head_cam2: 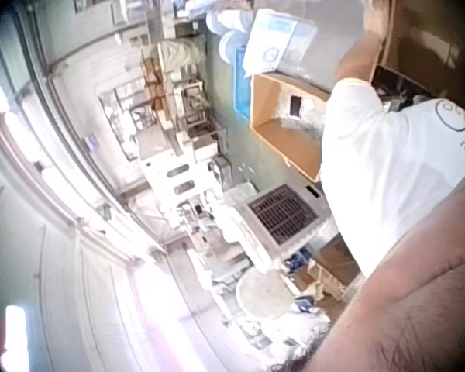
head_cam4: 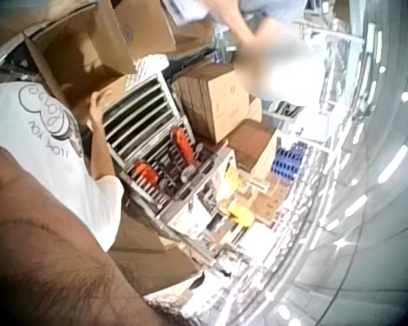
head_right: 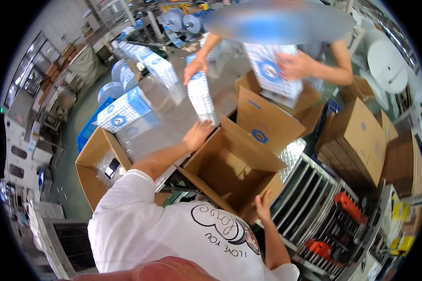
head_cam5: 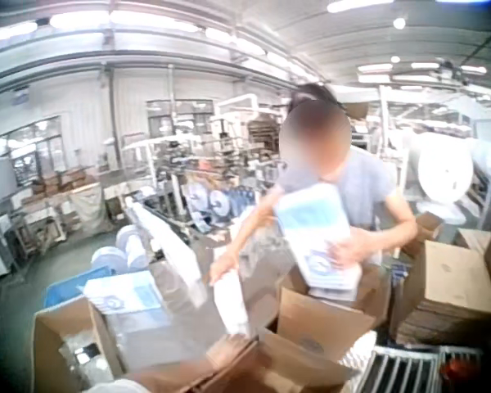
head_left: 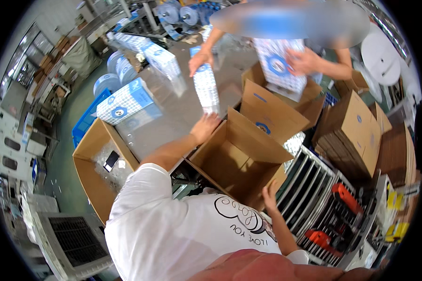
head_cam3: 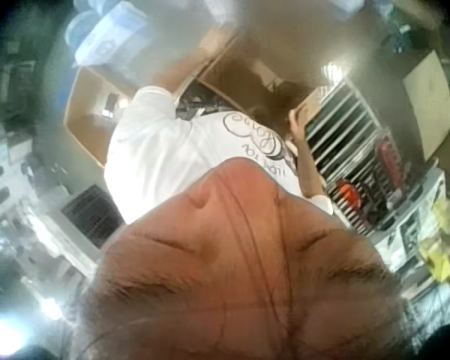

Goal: The person packs blue and white rectangular packages into cardboard boxes, arranges them, and places the filled boxes onto a conveyor belt system in a factory environment.

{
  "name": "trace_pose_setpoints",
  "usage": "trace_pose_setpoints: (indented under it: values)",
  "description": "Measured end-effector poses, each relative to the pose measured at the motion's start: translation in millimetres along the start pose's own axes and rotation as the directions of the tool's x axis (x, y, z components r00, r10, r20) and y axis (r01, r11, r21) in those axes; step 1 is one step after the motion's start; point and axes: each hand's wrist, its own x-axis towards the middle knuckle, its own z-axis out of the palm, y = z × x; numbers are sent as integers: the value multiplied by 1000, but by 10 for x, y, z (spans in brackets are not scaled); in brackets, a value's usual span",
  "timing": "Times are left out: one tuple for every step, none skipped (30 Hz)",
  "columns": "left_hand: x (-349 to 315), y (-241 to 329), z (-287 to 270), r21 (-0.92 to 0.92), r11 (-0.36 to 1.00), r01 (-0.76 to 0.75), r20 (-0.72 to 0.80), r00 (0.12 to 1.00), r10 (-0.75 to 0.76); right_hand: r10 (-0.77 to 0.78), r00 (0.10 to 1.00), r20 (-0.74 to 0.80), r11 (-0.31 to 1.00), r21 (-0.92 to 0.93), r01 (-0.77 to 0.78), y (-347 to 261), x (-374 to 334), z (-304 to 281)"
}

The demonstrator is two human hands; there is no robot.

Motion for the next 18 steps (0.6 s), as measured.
trace_pose_setpoints:
  values:
    - [-132,-306,31,8,997,83,-33,996,-83,34,993,115,995,88,-44,-86,51,167]
    - [-265,-524,-7,-76,986,147,7,989,-147,66,990,124,997,17,-69,-235,43,218]
    - [-438,-698,-33,-157,965,209,51,978,-204,99,987,128,994,-52,-93,-390,-3,210]
    - [-607,-835,-54,-241,932,273,96,962,-257,94,983,156,983,-173,-67,-418,45,80]
    - [-838,-872,-72,-178,929,324,211,935,-286,135,952,275,990,7,-142,-836,17,-86]
    - [-1039,-872,-79,-112,929,352,321,898,-302,292,886,359,954,-47,-296,-1095,100,-203]
    - [-1296,-897,63,-156,905,395,410,860,-305,436,786,438,896,-132,-424,-1364,198,-312]
    - [-1478,-893,232,-203,877,435,489,821,-294,497,740,453,858,-384,-341,-1354,404,-359]
    - [-1564,-852,313,-248,863,440,443,844,-303,563,701,437,759,-610,-230,-1369,633,-423]
    - [-1637,-826,387,-293,844,450,399,859,-320,520,684,512,686,-727,22,-1518,876,-331]
    - [-1645,-840,433,-287,849,444,392,863,-319,495,643,585,568,-778,270,-1761,1133,-190]
    - [-1694,-826,459,-274,843,462,400,852,-337,478,620,623,632,-734,250,-2527,1217,137]
    - [-1624,-808,469,-281,847,450,390,861,-328,325,609,724,803,-551,226,-2620,1436,380]
    - [-1645,-816,456,-277,846,455,421,849,-318,94,587,804,839,-381,387,-3129,1568,757]
    - [-1628,-840,404,-282,850,445,442,847,-297,-179,557,811,771,-236,592,-3371,1824,1114]
    - [-1598,-870,341,-287,855,432,463,844,-271,-244,626,741,849,-149,508,-3502,2168,1496]
    - [-1578,-902,269,-293,860,418,484,840,-244,-389,628,674,747,-168,644,-3877,2420,1849]
    - [-1535,-939,180,-297,869,397,503,838,-211,-619,538,572,486,-259,835,-4138,2732,2165]
